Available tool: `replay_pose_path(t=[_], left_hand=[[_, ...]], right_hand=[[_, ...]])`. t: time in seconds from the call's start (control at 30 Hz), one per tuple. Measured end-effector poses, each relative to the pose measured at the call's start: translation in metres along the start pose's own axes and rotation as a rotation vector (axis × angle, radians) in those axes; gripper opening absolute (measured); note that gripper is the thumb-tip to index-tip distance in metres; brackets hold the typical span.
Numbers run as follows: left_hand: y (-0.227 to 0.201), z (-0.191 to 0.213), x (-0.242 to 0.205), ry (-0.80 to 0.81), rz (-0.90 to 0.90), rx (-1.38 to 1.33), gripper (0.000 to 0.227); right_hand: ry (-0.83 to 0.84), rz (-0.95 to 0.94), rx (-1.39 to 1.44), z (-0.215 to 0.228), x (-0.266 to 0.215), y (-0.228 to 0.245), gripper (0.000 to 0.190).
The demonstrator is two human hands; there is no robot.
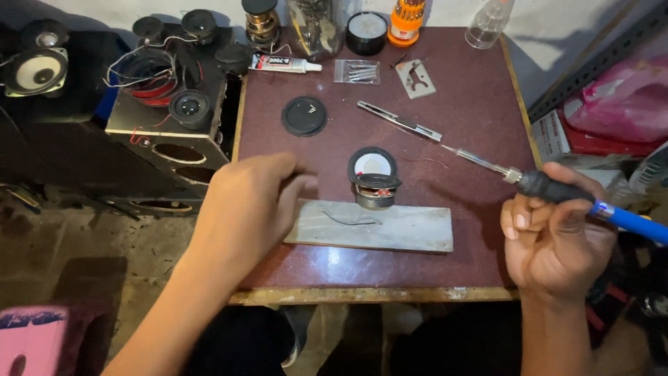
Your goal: The person uses a soldering iron to attach a wire to a small speaker component on a workbench. They heat the connection point and apply solder to secure the wire, then inspect the finished joint.
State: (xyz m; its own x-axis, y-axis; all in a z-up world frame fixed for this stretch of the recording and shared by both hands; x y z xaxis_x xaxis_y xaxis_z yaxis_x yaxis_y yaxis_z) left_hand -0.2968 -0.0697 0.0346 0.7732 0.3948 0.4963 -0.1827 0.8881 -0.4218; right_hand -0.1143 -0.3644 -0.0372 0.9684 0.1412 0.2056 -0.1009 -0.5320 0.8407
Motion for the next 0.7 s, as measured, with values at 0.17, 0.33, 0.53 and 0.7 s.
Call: replay_pose_path(t=[0.17,0.33,0.53,0.7], left_hand=[[-0.035,0.007,-0.025,-0.153,-0.045,-0.253,0.008],[-0.054,-0.01,-0.048,-0.242,-0.04,-0.246,0.003],[-0.065,-0.029,-0.064,-0.303,-0.035,-0.21,0.005],[-0.067,-0.036,-0.063,-0.327,-0.03,-0.186,0.005]], right_hand=[[-0.059,0.004,-0.09,-0.005,-0.011,0.0,0.041],[-0.058,0.071,-0.157,-0.008,-0.037,0.004,0.04],[-0.039,0.165,-0.345,0.019,-0.068,0.009,0.033],[0.098,0.384,-0.64,0.001,-0.094,0.012,0.025]])
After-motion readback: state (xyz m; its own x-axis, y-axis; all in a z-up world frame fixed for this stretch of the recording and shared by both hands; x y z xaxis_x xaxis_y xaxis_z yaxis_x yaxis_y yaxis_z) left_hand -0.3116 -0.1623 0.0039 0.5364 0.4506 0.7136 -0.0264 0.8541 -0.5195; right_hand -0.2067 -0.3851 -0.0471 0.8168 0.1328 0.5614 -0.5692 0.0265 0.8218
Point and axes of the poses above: each hand's wrist, its own x-axis towards the middle knuckle, its own z-axis out of the back of the hand, y = z × x, the point moved 1 cm from there along x, towards the middle knuckle, and after that the axes turned 14 degrees about -y, right-handed, at the moved point
